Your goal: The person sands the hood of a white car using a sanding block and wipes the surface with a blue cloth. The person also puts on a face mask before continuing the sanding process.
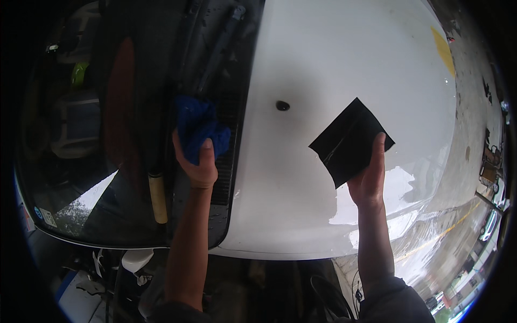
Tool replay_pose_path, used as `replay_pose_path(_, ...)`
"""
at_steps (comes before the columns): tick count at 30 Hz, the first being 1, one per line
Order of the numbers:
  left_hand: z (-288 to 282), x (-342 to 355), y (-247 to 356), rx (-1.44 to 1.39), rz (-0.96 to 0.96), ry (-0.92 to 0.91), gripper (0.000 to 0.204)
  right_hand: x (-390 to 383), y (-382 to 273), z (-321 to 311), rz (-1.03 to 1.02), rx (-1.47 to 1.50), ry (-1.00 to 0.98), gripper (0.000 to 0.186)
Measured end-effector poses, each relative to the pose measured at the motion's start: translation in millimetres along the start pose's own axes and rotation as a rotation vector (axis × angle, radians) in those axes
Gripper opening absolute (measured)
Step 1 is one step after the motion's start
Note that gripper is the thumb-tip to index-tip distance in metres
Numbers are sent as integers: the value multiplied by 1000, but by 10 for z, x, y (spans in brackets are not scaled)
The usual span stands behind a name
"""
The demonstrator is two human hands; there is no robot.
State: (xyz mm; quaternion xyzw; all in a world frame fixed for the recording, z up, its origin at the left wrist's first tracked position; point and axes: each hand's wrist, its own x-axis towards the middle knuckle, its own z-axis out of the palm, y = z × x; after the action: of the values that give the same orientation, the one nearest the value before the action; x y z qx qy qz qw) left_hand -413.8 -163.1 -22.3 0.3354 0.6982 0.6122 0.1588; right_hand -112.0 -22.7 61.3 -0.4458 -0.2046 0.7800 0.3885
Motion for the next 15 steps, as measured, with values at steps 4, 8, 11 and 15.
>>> replay_pose_path(4,9,11,26,-24,-25,-23,69,63,138,88,-31,-139,29,42)
replay_pose_path(8,-39,11,-29,10,-21,-32,70,134,462,636,-705,-986,-64,41)
replay_pose_path(11,2,-7,2,-40,-36,-27,70,138,1130,657,-862,-1614,-246,66)
replay_pose_path(15,26,-7,66,-70,-76,-15,72,103,1343,425,-828,-1593,-278,64)
